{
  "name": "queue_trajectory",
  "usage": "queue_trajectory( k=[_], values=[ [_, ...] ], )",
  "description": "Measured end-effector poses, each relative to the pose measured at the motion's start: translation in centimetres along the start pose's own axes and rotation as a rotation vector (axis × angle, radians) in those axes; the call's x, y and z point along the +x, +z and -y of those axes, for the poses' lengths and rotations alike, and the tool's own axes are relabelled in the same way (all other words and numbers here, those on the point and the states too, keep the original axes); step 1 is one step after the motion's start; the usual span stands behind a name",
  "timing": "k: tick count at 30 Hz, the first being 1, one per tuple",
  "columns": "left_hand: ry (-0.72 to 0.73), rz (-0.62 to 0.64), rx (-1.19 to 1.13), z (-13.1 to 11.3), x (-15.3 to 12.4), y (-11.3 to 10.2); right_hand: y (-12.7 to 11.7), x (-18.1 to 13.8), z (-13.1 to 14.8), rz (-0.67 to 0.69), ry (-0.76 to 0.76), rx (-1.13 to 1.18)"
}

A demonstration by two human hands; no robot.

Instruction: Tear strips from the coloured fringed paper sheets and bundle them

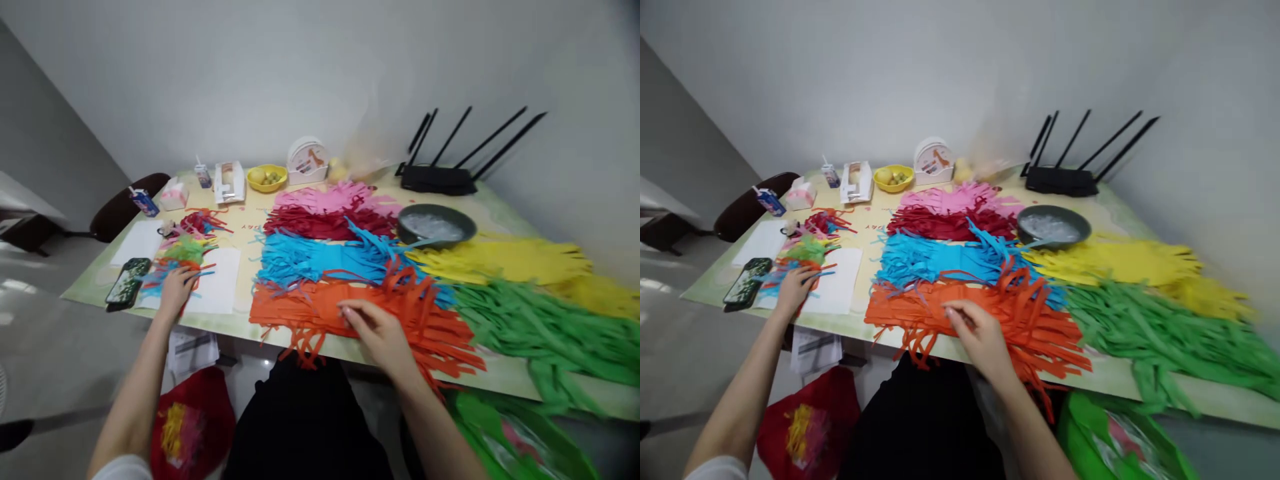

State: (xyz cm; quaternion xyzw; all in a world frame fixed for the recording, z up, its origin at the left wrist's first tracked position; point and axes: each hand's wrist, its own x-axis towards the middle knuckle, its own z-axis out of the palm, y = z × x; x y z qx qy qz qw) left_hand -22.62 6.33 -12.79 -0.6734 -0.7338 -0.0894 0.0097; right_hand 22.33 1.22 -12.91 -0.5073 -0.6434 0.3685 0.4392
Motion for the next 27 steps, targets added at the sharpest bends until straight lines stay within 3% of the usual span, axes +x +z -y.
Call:
queue_trajectory(
  k=[3,5,8,11,14,17,21,24,27],
  values=[
    [0.007,0.021,0.084,-2.2,0.4,-1.5,-2.9,5.8,-1.5,-0.011,-0.086,-0.388],
    [0.017,-0.002,0.205,-5.4,0.8,-3.4,-4.0,10.8,-2.3,0.107,-0.128,-0.755],
    [0.09,-0.127,0.286,-12.0,3.1,-5.5,-4.1,17.6,-3.6,0.177,-0.149,-0.897],
    [0.167,-0.143,0.174,-18.8,7.6,-5.4,-3.7,21.8,-5.2,0.238,-0.167,-0.985],
    [0.458,0.003,-0.077,-24.8,12.3,-2.6,-3.7,23.4,-6.8,0.261,-0.181,-1.053],
    [0.607,0.084,-0.127,-29.7,15.3,1.4,-4.3,24.2,-7.6,0.242,-0.184,-1.093],
    [0.598,0.096,-0.098,-33.8,17.0,5.5,-5.0,24.5,-7.4,0.166,-0.176,-1.132],
    [0.518,0.057,-0.068,-34.9,18.1,6.7,-4.3,23.5,-6.8,0.153,-0.205,-1.16],
    [0.465,0.071,-0.052,-35.0,19.1,6.9,-2.5,21.8,-6.5,0.234,-0.265,-1.167]
  ],
)
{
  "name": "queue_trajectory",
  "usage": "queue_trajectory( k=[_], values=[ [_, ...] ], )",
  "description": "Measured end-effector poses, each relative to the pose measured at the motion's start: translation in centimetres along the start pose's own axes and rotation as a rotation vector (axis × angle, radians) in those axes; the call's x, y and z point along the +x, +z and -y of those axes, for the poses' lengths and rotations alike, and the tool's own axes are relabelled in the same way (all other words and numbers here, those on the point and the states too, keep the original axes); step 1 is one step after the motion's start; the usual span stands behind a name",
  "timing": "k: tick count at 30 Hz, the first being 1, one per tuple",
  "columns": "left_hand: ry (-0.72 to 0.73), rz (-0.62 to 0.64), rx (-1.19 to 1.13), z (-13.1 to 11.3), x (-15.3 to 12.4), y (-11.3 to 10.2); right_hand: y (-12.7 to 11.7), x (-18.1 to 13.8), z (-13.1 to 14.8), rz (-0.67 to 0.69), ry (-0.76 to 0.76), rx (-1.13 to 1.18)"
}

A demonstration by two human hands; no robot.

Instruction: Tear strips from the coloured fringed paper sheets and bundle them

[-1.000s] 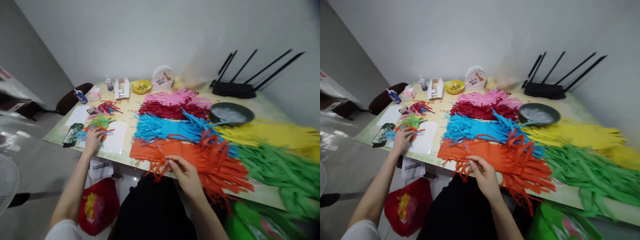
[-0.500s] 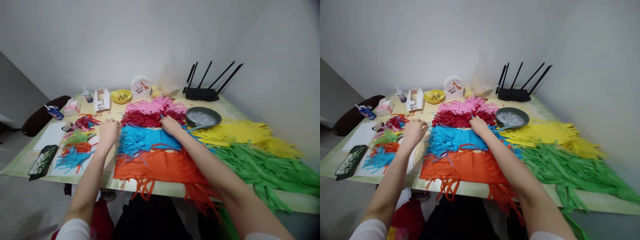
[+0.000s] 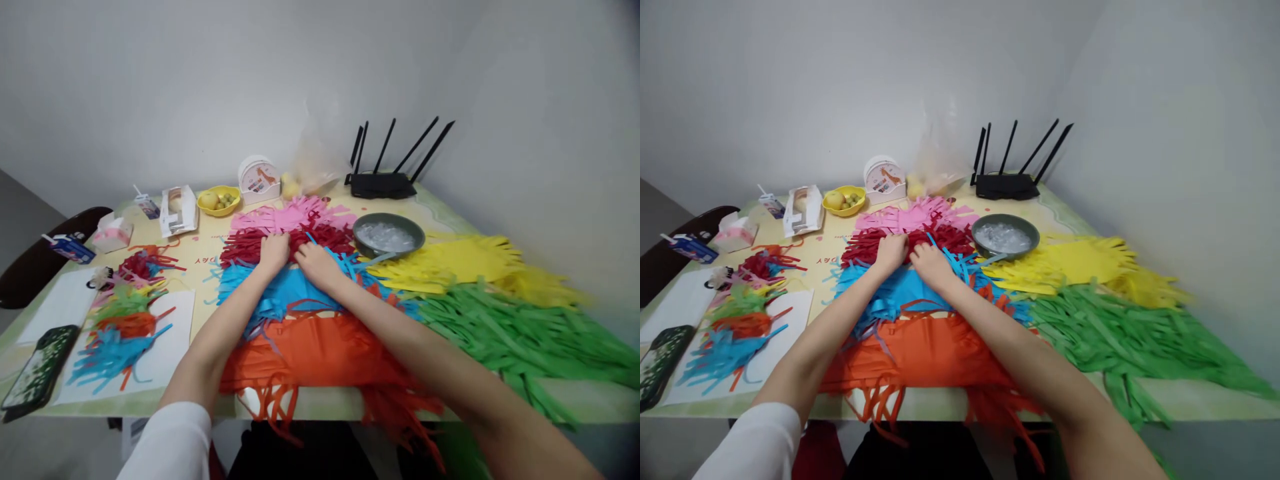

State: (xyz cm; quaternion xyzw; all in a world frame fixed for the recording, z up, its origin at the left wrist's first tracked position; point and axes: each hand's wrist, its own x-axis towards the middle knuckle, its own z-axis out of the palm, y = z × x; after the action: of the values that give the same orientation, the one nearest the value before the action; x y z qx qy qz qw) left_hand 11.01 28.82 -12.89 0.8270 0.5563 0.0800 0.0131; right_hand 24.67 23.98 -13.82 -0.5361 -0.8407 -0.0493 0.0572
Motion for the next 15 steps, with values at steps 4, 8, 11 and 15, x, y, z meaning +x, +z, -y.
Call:
queue_trajectory(
  k=[4,8,11,15],
  values=[
    [0.012,0.083,-0.012,0.9,0.0,0.0,0.8,-0.8,0.8,0.054,-0.015,0.002],
    [0.057,0.117,-0.022,1.6,-0.6,0.0,0.6,-1.0,-1.0,0.075,0.063,-0.004],
    [0.074,0.108,-0.015,1.5,-0.7,0.3,0.2,-1.0,-1.9,0.081,0.097,-0.002],
    [0.05,0.108,-0.02,1.3,0.0,0.7,-0.2,-1.1,-1.3,0.078,0.134,0.003]
  ],
)
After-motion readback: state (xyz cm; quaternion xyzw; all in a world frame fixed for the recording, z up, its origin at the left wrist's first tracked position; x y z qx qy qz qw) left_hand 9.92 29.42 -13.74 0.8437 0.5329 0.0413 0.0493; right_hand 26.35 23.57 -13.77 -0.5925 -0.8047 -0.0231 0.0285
